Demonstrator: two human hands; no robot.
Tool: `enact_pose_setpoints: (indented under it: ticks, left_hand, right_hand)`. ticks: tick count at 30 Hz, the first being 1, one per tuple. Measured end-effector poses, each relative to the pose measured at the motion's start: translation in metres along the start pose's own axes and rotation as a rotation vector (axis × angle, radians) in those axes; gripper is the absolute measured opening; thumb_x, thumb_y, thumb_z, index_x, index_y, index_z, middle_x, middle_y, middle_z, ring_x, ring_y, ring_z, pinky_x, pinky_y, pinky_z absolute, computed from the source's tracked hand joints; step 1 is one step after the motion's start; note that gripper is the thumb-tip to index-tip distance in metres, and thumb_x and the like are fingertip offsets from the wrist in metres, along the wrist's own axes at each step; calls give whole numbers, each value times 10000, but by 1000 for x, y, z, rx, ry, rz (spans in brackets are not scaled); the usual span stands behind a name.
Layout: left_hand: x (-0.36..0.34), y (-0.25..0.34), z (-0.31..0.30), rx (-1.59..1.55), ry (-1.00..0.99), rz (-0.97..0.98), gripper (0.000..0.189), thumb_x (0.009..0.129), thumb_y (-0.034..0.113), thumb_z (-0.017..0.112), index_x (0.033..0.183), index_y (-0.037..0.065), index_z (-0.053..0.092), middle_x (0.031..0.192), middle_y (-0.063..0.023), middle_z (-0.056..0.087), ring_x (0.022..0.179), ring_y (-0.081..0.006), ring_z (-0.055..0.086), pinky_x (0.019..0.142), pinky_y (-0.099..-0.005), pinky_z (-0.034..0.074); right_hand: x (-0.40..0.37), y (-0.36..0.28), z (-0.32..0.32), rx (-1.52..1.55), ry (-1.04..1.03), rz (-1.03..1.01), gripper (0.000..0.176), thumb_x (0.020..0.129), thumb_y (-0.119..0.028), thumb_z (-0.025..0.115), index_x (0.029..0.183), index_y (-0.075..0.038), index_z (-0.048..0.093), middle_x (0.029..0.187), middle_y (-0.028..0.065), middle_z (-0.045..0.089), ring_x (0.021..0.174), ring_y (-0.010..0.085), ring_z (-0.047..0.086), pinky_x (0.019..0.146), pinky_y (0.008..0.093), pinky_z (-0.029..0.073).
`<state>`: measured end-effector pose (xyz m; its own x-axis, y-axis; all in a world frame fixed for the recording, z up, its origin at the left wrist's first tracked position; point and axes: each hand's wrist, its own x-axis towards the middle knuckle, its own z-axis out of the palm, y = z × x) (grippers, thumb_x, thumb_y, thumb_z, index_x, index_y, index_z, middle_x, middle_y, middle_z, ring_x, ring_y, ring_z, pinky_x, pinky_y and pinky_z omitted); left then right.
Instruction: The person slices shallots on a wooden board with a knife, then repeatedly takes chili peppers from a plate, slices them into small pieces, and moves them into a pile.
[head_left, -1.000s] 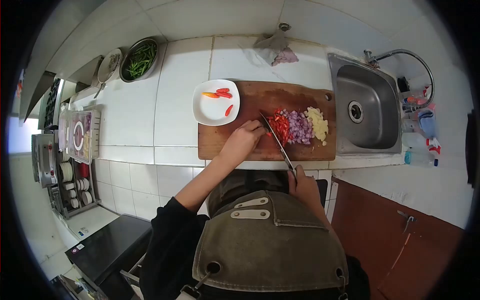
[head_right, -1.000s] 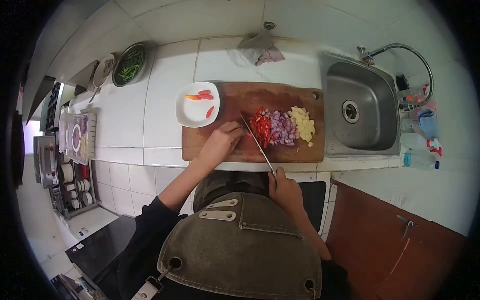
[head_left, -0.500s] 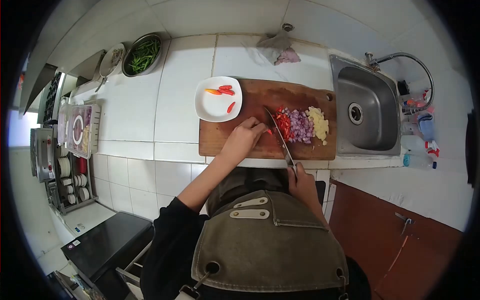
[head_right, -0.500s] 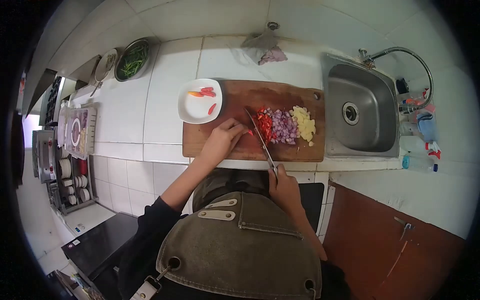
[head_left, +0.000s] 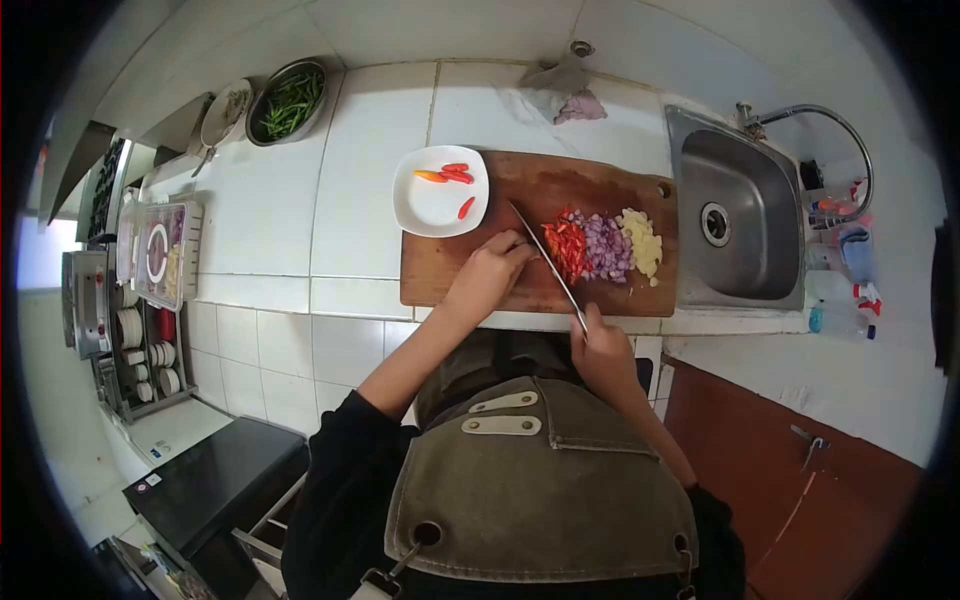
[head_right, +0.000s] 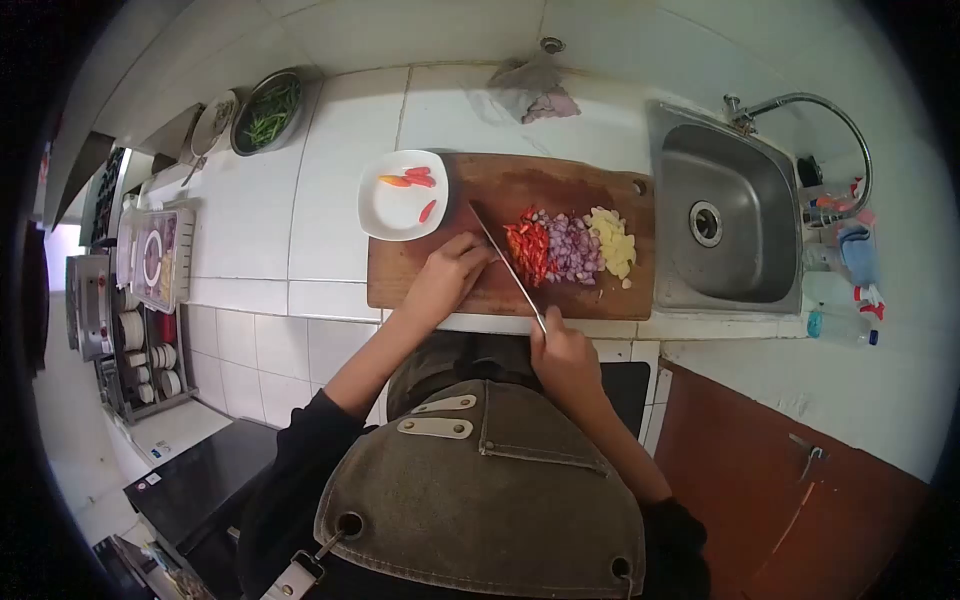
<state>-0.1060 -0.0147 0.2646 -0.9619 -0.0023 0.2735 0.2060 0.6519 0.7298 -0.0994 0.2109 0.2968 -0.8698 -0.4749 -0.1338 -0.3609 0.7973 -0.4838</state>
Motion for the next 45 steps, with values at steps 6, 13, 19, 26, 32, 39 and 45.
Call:
enact_pose_setpoints:
  ticks: [6,13,19,26,32,39,45]
  left_hand:
    - [-1,-2,3,17,32,19,119,867,30,628,975,13,676,960,-139,618,905,-341,638,767,-443,545]
    - [0,-6,3,-6,47,57,112,866,37,655,974,26,684,983,-125,654,917,-325,656,775,-416,542]
    - [4,-1,-5,53,-4,50,87,856,39,670,938,11,679,977,-123,665,914,-315,659,777,-403,544]
    - [1,-5,1,66,49,53,80,849,46,683,919,8,677,958,-122,667,901,-315,660,777,-404,543]
    - [2,-3,0,38,63,27,79,842,32,684,917,6,676,955,-124,670,905,-322,655,791,-406,537]
    - [1,-6,0,28,61,34,90,825,15,695,912,3,673,960,-126,680,903,-321,647,792,-404,530]
    - [3,-4,-3,31,48,30,86,824,9,695,906,4,670,959,-121,684,912,-313,647,803,-402,530]
  right_hand:
    - [16,-7,7,59,-82,92,267,979,-259,555,1057,-3,547,626,250,609,641,462,643,585,551,505]
    - [-22,19,-3,178,-11,89,256,981,-230,569,972,25,553,632,231,602,622,474,613,581,551,479]
    - [-18,8,-7,182,84,-5,243,986,-222,561,965,20,550,635,220,602,612,464,605,573,546,461]
    - [-23,3,-3,112,60,-38,250,989,-241,560,998,7,537,582,223,570,581,448,604,545,553,457]
    - [-20,-2,0,106,-11,35,258,986,-244,557,977,12,528,598,232,589,592,459,611,551,559,480]
    - [-8,-6,13,130,57,37,276,989,-250,544,984,25,536,654,266,602,639,476,618,585,556,486]
    - [-14,0,6,259,112,14,261,983,-223,565,984,37,536,681,261,599,649,494,592,617,566,453]
